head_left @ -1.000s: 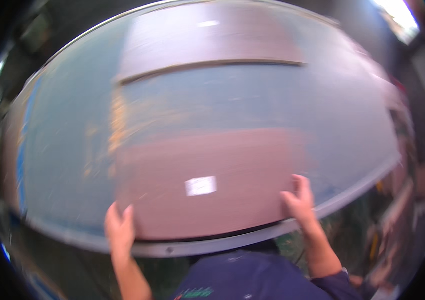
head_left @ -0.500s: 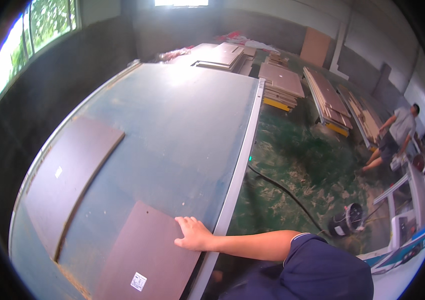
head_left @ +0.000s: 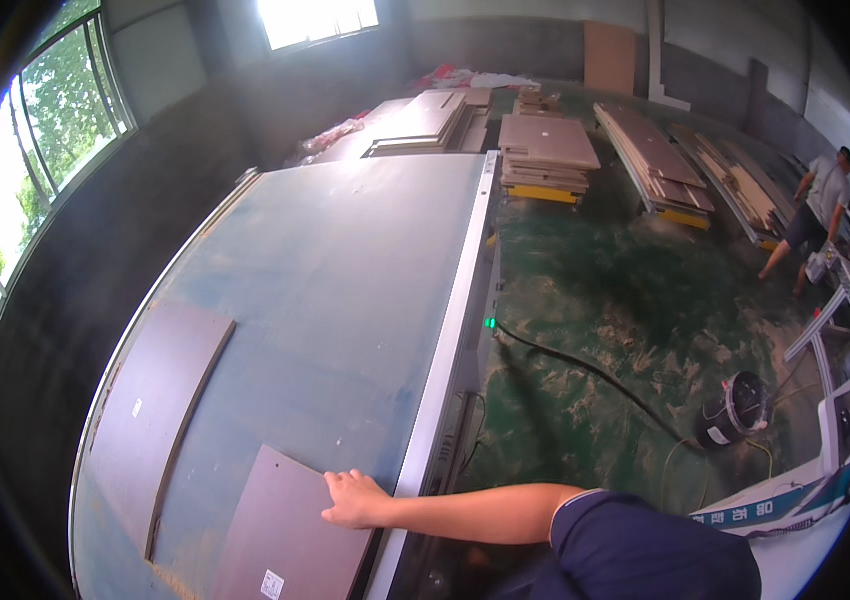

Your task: The person moves wooden boards onto a surface, clears sawdust from the edge of a conveyor belt using a brush, and then carries a large wooden panel across a workshop to another machine.

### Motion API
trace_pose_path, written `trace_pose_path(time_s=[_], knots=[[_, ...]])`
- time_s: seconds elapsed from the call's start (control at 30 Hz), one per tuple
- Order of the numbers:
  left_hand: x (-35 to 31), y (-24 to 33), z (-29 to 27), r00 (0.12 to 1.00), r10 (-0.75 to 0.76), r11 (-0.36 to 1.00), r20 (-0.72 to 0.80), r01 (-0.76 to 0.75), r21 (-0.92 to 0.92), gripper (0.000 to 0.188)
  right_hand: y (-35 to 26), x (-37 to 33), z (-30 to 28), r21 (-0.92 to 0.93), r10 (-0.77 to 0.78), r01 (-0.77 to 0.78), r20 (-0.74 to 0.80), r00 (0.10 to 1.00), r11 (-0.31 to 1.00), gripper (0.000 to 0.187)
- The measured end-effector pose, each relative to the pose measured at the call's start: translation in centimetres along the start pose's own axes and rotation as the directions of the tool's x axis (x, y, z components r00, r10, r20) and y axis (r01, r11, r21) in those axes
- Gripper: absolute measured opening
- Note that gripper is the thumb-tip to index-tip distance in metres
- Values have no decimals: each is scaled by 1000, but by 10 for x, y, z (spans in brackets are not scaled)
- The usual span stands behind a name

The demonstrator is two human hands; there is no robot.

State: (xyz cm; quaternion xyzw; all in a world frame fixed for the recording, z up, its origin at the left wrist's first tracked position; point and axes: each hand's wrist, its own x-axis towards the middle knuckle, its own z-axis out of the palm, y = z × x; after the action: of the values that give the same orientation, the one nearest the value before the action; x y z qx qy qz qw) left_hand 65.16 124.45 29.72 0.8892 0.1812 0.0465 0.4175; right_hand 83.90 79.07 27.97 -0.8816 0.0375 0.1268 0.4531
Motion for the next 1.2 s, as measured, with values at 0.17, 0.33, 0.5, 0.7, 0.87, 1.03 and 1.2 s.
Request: trace_pose_path(time_s=[0.17,0.33,0.5,0.7,0.87,1.03,1.2], knots=[[28,20,12,980,-183,962,84,161,223,44,-9,-4,0,5,48,-48,-68,997,999,45],[49,56,33,959,-271,937,79,244,250,43,-33,-5,-17,77,168,-164,-62,984,984,43],[67,73,47,976,-197,959,94,172,224,43,-39,1,-32,79,147,-148,17,989,986,45],[81,92,60,986,-142,973,87,123,194,43,-54,-2,-33,162,95,-87,-40,995,983,42],[93,108,72,989,-127,978,78,111,176,43,-51,-9,-37,119,102,-94,-61,993,988,45],[99,118,84,989,-137,981,58,128,143,43,-37,-24,-66,126,97,-83,-104,990,989,45],[102,152,101,997,-82,991,-4,82,105,43,1,-48,-117,187,126,-67,-324,938,980,55]])
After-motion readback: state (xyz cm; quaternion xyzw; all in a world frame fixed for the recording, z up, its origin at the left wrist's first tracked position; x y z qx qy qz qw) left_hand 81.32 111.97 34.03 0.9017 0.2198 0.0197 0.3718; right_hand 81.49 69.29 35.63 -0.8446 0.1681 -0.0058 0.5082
